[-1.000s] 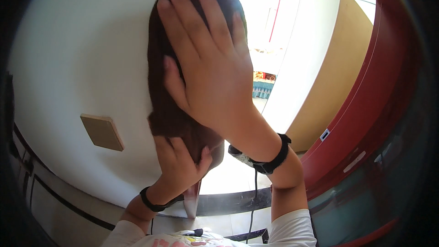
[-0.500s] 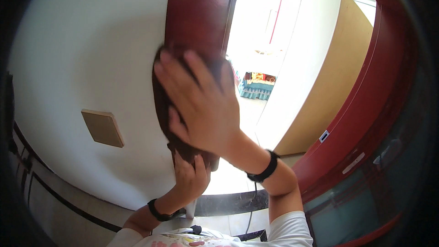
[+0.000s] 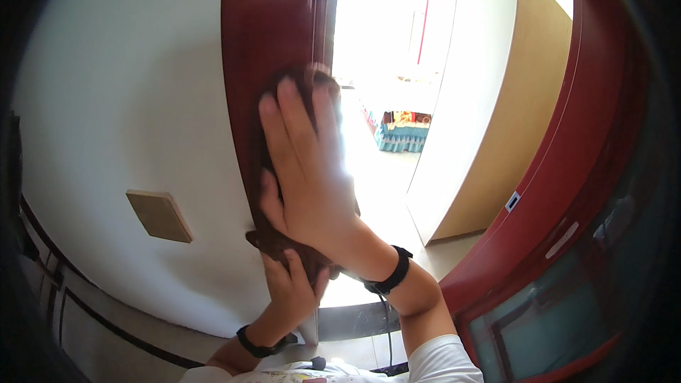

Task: The person wipes the surfaces of several wooden doors and a white wardrobe using a brown cloth.

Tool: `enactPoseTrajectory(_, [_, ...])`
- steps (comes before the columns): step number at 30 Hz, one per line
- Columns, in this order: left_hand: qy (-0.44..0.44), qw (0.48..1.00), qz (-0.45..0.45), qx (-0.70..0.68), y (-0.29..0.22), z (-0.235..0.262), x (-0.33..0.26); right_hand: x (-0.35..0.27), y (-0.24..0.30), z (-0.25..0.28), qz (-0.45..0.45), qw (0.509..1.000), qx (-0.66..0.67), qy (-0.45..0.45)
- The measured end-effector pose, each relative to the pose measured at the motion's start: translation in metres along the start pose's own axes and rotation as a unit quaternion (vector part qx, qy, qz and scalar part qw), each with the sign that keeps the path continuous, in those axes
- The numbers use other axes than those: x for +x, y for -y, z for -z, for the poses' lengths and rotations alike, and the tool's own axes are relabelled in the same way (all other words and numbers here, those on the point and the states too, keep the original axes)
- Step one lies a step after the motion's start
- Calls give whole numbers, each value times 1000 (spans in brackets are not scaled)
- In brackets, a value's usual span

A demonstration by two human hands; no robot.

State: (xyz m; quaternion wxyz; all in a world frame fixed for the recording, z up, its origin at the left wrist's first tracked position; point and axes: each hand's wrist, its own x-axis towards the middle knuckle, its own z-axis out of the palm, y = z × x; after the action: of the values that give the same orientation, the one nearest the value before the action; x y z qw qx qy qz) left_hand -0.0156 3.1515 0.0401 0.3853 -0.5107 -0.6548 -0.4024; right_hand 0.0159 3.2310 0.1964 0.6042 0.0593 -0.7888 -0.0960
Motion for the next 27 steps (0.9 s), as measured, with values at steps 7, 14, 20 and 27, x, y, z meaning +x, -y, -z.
enactPoseTrajectory(7, [83, 991, 15, -106, -10, -2, -34, -70, 9, -12, -49, 998, 32, 34])
enactPoseTrajectory(14, [88, 995, -5, -50, -7, -7, -33, -106, 11, -16, -212, 948, 236, -15])
enactPoseTrajectory(20, [48, 996, -52, -46, 10, -11, -51, -150, 34, -9, -379, 854, 354, -48])
enactPoseTrajectory(27, [109, 990, -84, 21, 12, 1, -55, -200, 19, -14, -516, 713, 469, 72])
